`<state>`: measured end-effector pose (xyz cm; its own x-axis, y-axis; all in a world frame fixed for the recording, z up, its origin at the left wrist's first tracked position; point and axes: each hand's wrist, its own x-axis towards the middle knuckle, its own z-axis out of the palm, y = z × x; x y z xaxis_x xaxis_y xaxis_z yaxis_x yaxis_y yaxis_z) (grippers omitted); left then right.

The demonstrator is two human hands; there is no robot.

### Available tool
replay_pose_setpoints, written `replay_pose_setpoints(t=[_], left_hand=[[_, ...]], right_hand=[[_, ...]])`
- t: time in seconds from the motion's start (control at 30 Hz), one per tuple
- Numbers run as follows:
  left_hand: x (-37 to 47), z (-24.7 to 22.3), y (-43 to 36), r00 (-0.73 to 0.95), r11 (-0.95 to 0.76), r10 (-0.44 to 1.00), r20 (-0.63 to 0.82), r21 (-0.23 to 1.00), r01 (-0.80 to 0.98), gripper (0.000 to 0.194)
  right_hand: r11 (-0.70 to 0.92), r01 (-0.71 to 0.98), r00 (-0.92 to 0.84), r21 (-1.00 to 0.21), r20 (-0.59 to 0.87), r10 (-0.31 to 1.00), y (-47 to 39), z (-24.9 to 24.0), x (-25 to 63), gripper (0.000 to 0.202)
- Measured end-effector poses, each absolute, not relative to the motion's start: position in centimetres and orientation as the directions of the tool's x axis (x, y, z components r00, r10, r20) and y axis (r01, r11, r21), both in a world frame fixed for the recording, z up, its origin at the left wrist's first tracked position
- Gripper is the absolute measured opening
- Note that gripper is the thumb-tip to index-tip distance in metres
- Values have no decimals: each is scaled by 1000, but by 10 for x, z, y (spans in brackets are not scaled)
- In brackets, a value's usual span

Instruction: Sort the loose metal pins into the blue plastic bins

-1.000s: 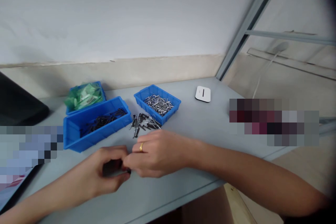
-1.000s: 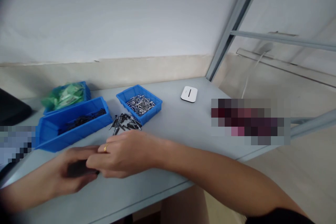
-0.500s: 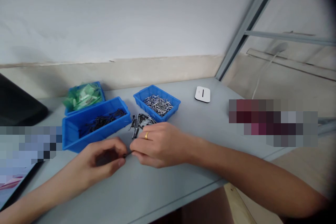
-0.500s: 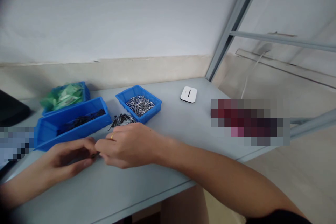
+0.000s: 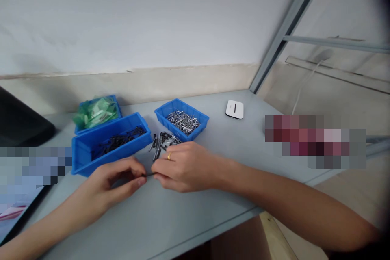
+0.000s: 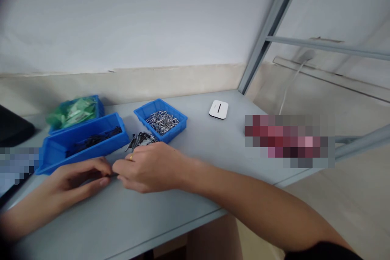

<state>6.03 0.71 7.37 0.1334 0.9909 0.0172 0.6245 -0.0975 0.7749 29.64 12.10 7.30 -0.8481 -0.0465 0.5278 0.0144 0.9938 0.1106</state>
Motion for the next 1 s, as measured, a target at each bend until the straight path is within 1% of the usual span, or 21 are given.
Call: replay_pose_setpoints(t=[0.07, 0.33, 0.5, 0.6, 0.73, 0.87, 0.93, 1.0], left_hand=[[62, 77, 6, 117, -67, 993, -9, 775, 628, 26], [62, 78, 5, 120, -73, 993, -6, 764, 641, 27], [58, 72, 9, 109, -110, 993, 52, 759, 642, 29], [59, 76, 9, 99, -118, 992, 72, 766, 631, 27], [63, 85, 9, 61, -89, 996, 65, 766, 636, 21], [60, 87, 10, 114, -139, 990, 85, 744, 653, 21], [60, 87, 10, 107, -125, 991, 74, 764, 633, 20], [63, 89, 7, 55, -73, 997, 51, 806, 588, 17]], right_hand=[[993, 16, -834, 113, 549, -49, 121, 72, 297, 26], [991, 23, -763, 134, 642, -69, 121, 70, 296, 25], [988, 55, -683, 147, 727, -70, 121, 70, 294, 27], [987, 72, -658, 142, 750, -60, 120, 71, 294, 27], [990, 50, -687, 129, 724, -59, 120, 69, 294, 27], [993, 3, -761, 118, 644, -74, 119, 66, 294, 28], [993, -5, -772, 114, 632, -76, 119, 66, 294, 28], [994, 4, -763, 110, 642, -68, 119, 67, 295, 26]])
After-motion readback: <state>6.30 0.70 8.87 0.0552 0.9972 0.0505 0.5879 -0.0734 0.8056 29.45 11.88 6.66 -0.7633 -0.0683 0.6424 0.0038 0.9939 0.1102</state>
